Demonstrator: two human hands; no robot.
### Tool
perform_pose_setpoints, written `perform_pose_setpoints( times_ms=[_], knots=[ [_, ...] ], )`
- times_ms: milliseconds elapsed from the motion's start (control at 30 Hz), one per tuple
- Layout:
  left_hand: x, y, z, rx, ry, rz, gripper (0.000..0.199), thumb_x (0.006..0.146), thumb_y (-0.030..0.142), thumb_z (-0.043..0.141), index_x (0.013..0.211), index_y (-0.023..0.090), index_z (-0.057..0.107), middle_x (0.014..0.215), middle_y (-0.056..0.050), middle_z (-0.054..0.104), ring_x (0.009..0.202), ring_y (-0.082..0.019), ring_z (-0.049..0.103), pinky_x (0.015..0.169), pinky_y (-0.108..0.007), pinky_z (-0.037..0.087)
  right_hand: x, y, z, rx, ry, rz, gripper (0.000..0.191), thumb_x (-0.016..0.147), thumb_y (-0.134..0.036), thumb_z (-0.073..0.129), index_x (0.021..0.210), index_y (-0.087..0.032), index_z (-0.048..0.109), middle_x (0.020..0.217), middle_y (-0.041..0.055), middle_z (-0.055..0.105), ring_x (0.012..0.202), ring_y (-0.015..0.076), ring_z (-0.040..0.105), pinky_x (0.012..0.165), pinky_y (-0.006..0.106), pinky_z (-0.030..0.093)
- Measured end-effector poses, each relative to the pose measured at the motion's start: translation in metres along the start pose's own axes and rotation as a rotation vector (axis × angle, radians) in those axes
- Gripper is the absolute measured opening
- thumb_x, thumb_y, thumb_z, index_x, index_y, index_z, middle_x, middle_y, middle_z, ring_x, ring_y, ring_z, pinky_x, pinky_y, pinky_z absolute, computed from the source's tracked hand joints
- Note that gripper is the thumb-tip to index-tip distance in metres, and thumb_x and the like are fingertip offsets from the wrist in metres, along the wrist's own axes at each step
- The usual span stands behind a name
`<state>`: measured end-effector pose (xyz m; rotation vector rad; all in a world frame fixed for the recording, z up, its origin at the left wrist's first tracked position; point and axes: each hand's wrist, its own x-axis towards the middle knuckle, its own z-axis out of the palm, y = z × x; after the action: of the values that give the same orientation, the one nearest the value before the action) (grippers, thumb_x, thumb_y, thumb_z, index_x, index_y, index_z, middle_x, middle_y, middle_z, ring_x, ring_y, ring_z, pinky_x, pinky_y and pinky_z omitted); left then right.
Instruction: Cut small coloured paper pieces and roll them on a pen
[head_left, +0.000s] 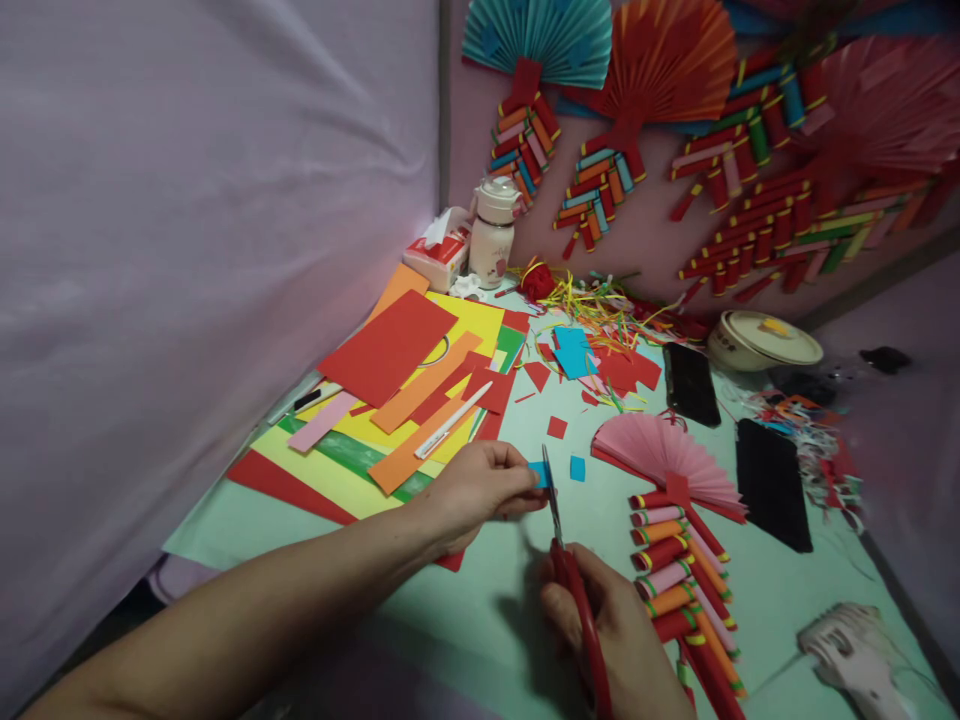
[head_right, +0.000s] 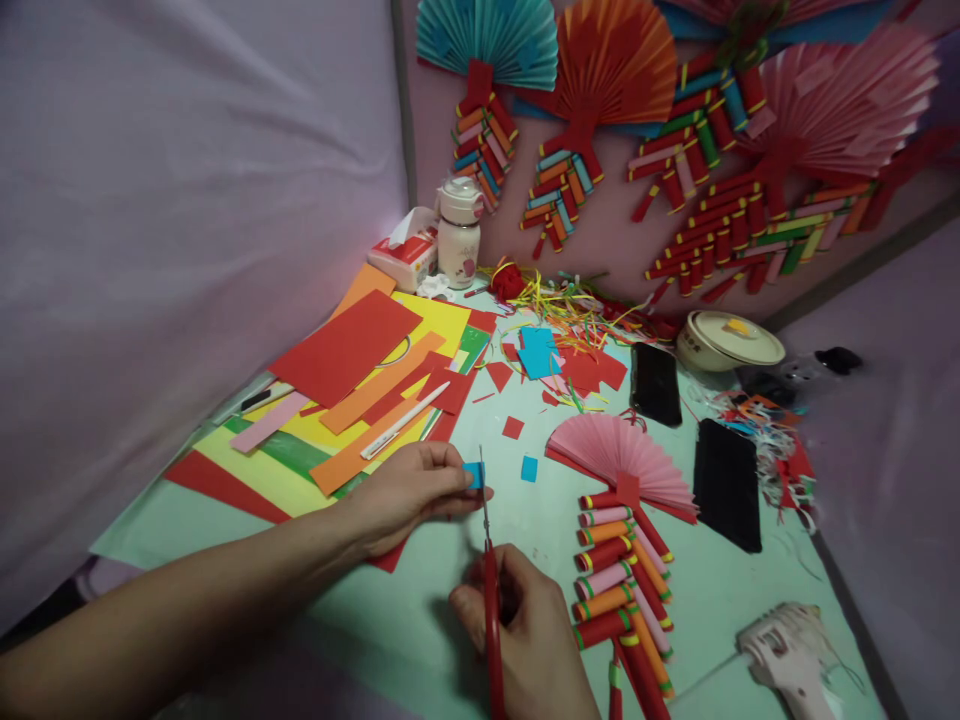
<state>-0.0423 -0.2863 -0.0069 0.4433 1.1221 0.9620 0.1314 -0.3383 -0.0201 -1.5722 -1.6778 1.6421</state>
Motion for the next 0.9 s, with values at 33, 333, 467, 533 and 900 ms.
perform_pose_setpoints(
  times_ms=[33, 333, 467, 533, 900],
  knots=[
    [0.0, 0.0, 0.0, 0.001, -0.003, 0.0, 0.016, 0.074, 0.009, 0.064, 0.064, 0.014, 0.053, 0.067, -0.005, 0.067, 0.065, -0.013, 0.069, 0.07, -0.025, 0.055, 0.0, 0.0, 0.0, 0.004, -0.001, 0.001, 0.025, 0.081, -0.043, 0.058, 0.076, -0.02, 0.051, 0.061, -0.0051, 0.045, 0.054, 0.0113, 0.044, 0.051, 0.022, 0.035],
    [-0.001, 0.002, 0.0, -0.009, -0.01, -0.011, 0.016, 0.074, 0.009, 0.063, 0.063, 0.014, 0.053, 0.066, -0.003, 0.066, 0.067, -0.013, 0.07, 0.072, -0.025, 0.055, 0.002, 0.011, -0.001, -0.004, -0.002, 0.01, 0.028, 0.085, -0.044, 0.055, 0.072, -0.021, 0.047, 0.059, -0.0048, 0.046, 0.051, 0.0107, 0.043, 0.047, 0.021, 0.035],
    [-0.001, 0.002, 0.001, -0.025, -0.007, -0.009, 0.016, 0.072, 0.009, 0.065, 0.063, 0.014, 0.053, 0.064, -0.003, 0.066, 0.07, -0.015, 0.071, 0.073, -0.026, 0.055, 0.002, 0.014, -0.002, -0.007, 0.001, 0.033, 0.028, 0.086, -0.045, 0.054, 0.073, -0.021, 0.047, 0.059, -0.0046, 0.047, 0.051, 0.0105, 0.043, 0.048, 0.021, 0.035],
    [-0.001, 0.001, 0.001, -0.024, -0.009, -0.009, 0.017, 0.071, 0.01, 0.067, 0.063, 0.015, 0.053, 0.064, -0.003, 0.066, 0.071, -0.016, 0.071, 0.073, -0.027, 0.055, 0.001, 0.014, -0.002, -0.01, -0.002, 0.054, 0.031, 0.087, -0.048, 0.054, 0.073, -0.021, 0.046, 0.058, -0.0048, 0.047, 0.05, 0.0105, 0.043, 0.047, 0.021, 0.035],
    [-0.001, 0.001, -0.001, 0.046, 0.025, 0.083, 0.02, 0.07, 0.016, 0.072, 0.062, 0.017, 0.053, 0.059, 0.0, 0.062, 0.076, -0.019, 0.072, 0.07, -0.026, 0.052, 0.005, 0.01, -0.006, 0.053, 0.085, 0.06, 0.038, 0.087, -0.057, 0.052, 0.073, -0.022, 0.047, 0.058, -0.0059, 0.045, 0.048, 0.011, 0.043, 0.046, 0.022, 0.035]
  ],
)
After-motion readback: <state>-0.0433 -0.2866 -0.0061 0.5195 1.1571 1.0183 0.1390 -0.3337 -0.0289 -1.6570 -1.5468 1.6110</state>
